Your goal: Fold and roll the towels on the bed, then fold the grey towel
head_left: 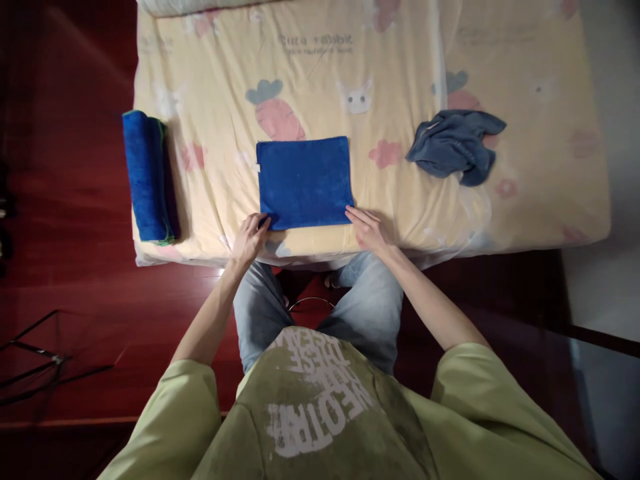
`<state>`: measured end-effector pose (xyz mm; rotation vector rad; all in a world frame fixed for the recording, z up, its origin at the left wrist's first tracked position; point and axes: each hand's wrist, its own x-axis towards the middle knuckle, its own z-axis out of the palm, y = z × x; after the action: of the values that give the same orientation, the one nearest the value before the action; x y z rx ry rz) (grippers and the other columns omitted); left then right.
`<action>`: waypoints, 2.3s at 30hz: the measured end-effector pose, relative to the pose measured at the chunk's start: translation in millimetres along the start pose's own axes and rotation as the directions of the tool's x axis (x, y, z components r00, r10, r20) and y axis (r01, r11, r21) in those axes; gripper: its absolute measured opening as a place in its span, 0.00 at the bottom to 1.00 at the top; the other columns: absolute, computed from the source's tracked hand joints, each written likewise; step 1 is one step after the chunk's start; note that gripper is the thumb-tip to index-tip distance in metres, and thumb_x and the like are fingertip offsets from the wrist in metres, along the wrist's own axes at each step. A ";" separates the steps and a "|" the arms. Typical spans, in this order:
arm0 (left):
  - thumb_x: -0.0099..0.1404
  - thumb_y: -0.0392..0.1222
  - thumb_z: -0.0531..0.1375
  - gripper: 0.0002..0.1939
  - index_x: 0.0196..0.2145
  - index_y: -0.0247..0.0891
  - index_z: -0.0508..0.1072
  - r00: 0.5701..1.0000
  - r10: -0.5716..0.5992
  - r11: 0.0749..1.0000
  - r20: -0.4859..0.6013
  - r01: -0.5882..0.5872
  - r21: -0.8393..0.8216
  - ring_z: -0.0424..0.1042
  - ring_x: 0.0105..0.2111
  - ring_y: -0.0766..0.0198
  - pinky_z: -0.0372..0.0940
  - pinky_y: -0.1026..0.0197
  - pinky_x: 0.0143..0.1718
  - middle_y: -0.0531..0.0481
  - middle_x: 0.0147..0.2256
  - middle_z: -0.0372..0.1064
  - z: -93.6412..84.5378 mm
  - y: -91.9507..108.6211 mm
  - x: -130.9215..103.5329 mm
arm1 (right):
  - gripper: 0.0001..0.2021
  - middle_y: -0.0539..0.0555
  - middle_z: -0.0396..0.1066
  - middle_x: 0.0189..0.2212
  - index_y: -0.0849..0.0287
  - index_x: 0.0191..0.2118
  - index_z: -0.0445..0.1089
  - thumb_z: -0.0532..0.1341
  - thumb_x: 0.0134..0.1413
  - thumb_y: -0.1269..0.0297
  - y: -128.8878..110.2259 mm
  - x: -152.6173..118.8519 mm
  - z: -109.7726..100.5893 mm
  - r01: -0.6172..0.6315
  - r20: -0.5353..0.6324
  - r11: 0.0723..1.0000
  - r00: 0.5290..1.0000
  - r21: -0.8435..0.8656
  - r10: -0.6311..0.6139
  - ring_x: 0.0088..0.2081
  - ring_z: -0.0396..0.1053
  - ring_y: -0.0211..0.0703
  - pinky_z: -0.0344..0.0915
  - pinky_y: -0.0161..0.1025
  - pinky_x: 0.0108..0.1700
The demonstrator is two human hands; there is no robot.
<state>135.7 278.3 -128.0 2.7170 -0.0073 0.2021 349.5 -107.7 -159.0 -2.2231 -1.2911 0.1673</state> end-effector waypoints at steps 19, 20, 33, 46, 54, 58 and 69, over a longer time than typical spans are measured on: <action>0.74 0.43 0.58 0.13 0.51 0.38 0.77 0.873 -0.488 0.842 0.016 0.476 -0.256 0.78 0.36 0.55 0.72 0.56 0.46 0.46 0.34 0.78 2.2 9.3 13.0 | 0.12 0.56 0.77 0.33 0.59 0.44 0.77 0.66 0.64 0.55 -0.1 26.6 -13.6 -0.488 0.062 0.777 0.859 0.398 0.508 0.36 0.76 0.50 0.74 0.47 0.45; 0.74 0.43 0.59 0.13 0.52 0.39 0.76 0.867 -0.496 0.834 0.036 0.488 -0.257 0.78 0.35 0.56 0.72 0.56 0.45 0.48 0.33 0.77 2.8 7.4 15.7 | 0.12 0.56 0.77 0.32 0.58 0.43 0.76 0.67 0.62 0.54 2.2 30.2 -11.6 -0.508 0.069 0.751 0.844 0.423 0.532 0.36 0.76 0.50 0.74 0.46 0.44; 0.78 0.39 0.52 0.17 0.54 0.36 0.79 0.959 -0.239 0.971 -0.152 0.240 -0.012 0.71 0.60 0.43 0.69 0.39 0.62 0.30 0.59 0.72 20.0 15.5 5.9 | 0.10 0.65 0.77 0.54 0.56 0.48 0.78 0.61 0.69 0.64 -23.3 20.8 4.0 -0.341 -0.247 0.925 0.894 0.170 0.375 0.55 0.77 0.57 0.74 0.58 0.61; 0.74 0.34 0.53 0.26 0.66 0.33 0.75 0.991 -0.133 0.990 0.035 0.134 -0.049 0.70 0.68 0.44 0.64 0.38 0.70 0.33 0.65 0.73 14.4 19.9 11.6 | 0.24 0.63 0.79 0.59 0.60 0.62 0.80 0.52 0.70 0.74 -24.9 21.9 2.0 -0.149 -0.086 0.988 0.984 0.048 0.153 0.62 0.75 0.58 0.71 0.63 0.70; 0.75 0.33 0.53 0.24 0.62 0.40 0.79 0.991 -0.090 0.992 0.094 0.098 -0.085 0.72 0.60 0.44 0.67 0.40 0.65 0.36 0.59 0.77 -4.9 32.1 -27.4 | 0.22 0.61 0.81 0.55 0.57 0.59 0.82 0.53 0.72 0.71 -48.2 -17.9 -12.9 -0.080 0.021 0.995 0.997 0.065 0.078 0.56 0.77 0.58 0.75 0.60 0.65; 0.76 0.36 0.53 0.21 0.58 0.41 0.81 0.979 -0.206 0.952 0.002 0.201 -0.231 0.75 0.53 0.50 0.72 0.47 0.61 0.39 0.54 0.79 2.2 30.7 -30.4 | 0.21 0.63 0.80 0.54 0.58 0.58 0.80 0.52 0.72 0.69 -49.9 -23.7 -12.8 -0.130 0.011 0.982 0.991 0.137 0.130 0.57 0.76 0.56 0.75 0.58 0.64; 0.62 0.40 0.64 0.13 0.45 0.38 0.79 0.843 -0.535 0.771 0.059 0.516 -0.373 0.79 0.38 0.54 0.76 0.53 0.49 0.44 0.40 0.79 -9.6 7.4 37.0 | 0.15 0.47 0.65 0.23 0.53 0.46 0.70 0.64 0.60 0.50 -25.1 23.0 -8.9 -0.552 0.042 0.731 0.808 0.402 0.588 0.24 0.65 0.45 0.66 0.42 0.30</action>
<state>170.6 276.3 -111.1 2.2178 0.6608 0.0879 345.9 -82.6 -134.6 -2.1577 -0.4201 0.5097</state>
